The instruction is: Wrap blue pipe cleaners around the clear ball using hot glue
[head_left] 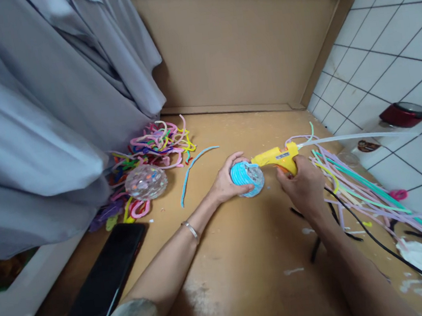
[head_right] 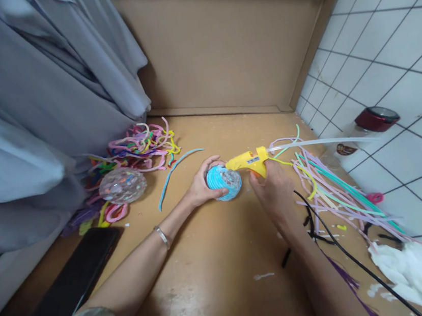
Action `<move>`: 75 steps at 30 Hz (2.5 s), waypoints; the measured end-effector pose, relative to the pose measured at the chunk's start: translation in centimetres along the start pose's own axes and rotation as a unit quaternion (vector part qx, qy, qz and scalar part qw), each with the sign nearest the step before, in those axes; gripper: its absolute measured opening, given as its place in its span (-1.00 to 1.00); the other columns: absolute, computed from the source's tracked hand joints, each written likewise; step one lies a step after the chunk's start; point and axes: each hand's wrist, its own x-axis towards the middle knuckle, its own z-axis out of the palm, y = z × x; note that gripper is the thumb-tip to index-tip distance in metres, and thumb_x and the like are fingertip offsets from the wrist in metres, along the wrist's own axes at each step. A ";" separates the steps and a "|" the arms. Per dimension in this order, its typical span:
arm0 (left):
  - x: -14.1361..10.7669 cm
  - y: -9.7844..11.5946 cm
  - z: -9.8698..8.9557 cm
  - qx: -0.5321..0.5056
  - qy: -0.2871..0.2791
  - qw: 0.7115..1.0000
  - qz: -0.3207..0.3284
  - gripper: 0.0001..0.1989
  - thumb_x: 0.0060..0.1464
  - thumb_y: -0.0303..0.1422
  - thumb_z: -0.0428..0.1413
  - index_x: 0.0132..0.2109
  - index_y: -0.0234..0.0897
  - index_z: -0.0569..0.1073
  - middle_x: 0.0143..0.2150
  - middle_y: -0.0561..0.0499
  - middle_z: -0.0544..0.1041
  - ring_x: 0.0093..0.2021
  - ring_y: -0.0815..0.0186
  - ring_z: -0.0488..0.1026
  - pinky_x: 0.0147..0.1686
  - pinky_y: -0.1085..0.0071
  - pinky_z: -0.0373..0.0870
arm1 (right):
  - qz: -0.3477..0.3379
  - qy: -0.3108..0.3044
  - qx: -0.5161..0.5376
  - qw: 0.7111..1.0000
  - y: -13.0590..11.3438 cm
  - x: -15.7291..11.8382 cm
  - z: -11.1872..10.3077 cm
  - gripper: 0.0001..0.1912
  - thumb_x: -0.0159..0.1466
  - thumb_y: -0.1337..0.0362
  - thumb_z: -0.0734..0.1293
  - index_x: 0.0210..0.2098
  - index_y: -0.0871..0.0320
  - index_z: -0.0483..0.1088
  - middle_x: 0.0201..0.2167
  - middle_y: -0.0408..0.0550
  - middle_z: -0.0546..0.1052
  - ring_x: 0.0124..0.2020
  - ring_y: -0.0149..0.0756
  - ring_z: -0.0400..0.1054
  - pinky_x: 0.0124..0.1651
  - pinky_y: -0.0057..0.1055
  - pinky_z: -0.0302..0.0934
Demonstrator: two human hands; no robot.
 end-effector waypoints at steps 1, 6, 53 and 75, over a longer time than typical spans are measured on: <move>0.0 0.0 0.0 -0.004 0.000 1.000 0.001 -0.05 -0.36 -0.31 0.39 0.21 -0.25 0.17 0.09 -0.14 0.45 0.11 0.14 0.42 0.17 0.21 0.30 | -0.004 -0.001 0.003 1.000 0.0 0.0 -0.1 -0.83 0.19 0.16 0.26 -0.32 0.13 0.29 -0.45 -0.04 0.45 -0.44 -0.24 0.28 -0.38 -0.37 0.08; 0.0 0.1 0.1 -0.017 -0.002 1.000 0.002 -0.07 -0.36 -0.34 0.39 0.20 -0.25 0.18 0.08 -0.13 0.45 0.10 0.14 0.42 0.16 0.21 0.31 | 0.011 -0.010 -0.002 1.000 -0.2 0.1 -0.2 -0.84 0.17 0.16 0.27 -0.34 0.12 0.29 -0.47 -0.05 0.44 -0.45 -0.25 0.27 -0.38 -0.37 0.06; 0.1 -0.1 0.0 -0.036 -0.017 0.999 0.003 -0.04 -0.37 -0.34 0.40 0.21 -0.25 0.18 0.08 -0.14 0.44 0.11 0.11 0.41 0.16 0.19 0.29 | -0.011 0.003 0.028 1.000 0.4 0.4 -0.4 -0.85 0.15 0.16 0.26 -0.44 0.09 0.23 -0.55 -0.13 0.34 -0.52 -0.31 0.16 -0.43 -0.39 0.00; 0.1 0.0 0.0 -0.024 -0.018 1.000 -0.006 -0.04 -0.38 -0.33 0.40 0.22 -0.24 0.19 0.09 -0.14 0.45 0.09 0.11 0.42 0.14 0.20 0.31 | 0.002 -0.013 0.028 1.000 0.6 0.5 -0.6 -0.83 0.13 0.16 0.27 -0.46 0.09 0.22 -0.55 -0.12 0.35 -0.52 -0.32 0.14 -0.44 -0.40 -0.02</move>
